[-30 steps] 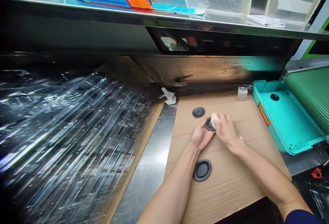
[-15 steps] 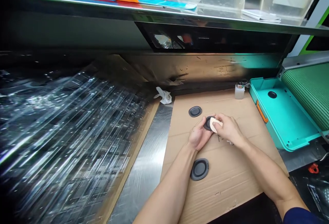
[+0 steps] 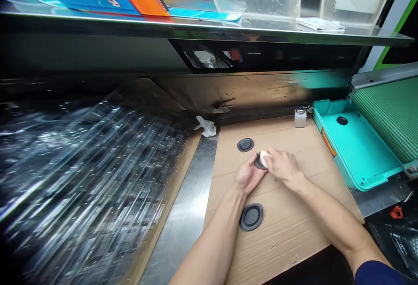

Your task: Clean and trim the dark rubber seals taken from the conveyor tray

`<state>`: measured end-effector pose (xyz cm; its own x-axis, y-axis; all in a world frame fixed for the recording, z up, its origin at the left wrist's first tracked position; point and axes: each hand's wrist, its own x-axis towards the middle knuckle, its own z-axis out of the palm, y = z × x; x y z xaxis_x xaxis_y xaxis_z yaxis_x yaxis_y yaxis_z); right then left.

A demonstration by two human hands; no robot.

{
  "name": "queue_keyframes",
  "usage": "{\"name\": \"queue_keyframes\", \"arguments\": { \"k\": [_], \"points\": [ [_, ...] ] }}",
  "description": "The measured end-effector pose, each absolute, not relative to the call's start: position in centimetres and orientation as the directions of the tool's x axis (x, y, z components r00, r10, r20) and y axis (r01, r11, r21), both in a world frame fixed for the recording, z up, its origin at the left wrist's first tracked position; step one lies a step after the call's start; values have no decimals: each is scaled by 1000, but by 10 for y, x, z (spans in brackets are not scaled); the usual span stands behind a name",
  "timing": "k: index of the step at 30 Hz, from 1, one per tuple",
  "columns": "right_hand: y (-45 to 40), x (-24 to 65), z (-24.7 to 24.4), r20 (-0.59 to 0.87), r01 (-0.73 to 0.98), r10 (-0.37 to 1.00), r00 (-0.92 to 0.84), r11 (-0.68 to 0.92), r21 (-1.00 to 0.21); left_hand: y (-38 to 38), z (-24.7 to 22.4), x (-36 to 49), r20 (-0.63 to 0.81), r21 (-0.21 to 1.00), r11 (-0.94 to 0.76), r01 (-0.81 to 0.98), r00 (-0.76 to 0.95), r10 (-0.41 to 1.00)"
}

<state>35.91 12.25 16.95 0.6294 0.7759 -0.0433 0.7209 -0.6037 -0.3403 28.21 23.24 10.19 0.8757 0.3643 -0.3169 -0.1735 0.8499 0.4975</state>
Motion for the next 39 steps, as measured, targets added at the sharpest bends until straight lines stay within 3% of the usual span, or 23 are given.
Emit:
{"name": "queue_keyframes", "arguments": {
  "k": [5,8,13,18,23,27,29,34,36,39],
  "points": [
    [120,357,162,-10,768,802,597,-575,-281,226,104,284,-332,451,881,-144,889,316],
    [120,364,153,26,737,758,652,-625,-259,225,102,292,-327,441,875,-201,872,365],
    [119,382,141,94,756,780,618,-557,-343,227,87,304,-248,472,853,-222,895,370],
    [107,428,130,97,659,667,739,-685,-312,240,80,306,-201,498,839,-219,912,357],
    [85,431,146,312,779,715,626,-587,-219,250,99,289,-216,439,848,-296,882,419],
    [85,399,164,25,848,923,384,-341,-406,258,107,282,-254,385,860,-334,858,446],
    [88,389,163,-16,854,941,338,-314,-415,260,108,282,-288,391,865,-315,851,440],
    [87,388,155,86,825,944,318,-231,-515,254,112,280,-315,427,854,-296,837,447],
    [88,400,159,172,800,907,384,-234,-552,252,113,280,-319,448,843,-297,828,461],
    [91,434,177,302,800,794,528,-345,-492,251,115,280,-325,473,834,-284,824,465]
  ]
}}
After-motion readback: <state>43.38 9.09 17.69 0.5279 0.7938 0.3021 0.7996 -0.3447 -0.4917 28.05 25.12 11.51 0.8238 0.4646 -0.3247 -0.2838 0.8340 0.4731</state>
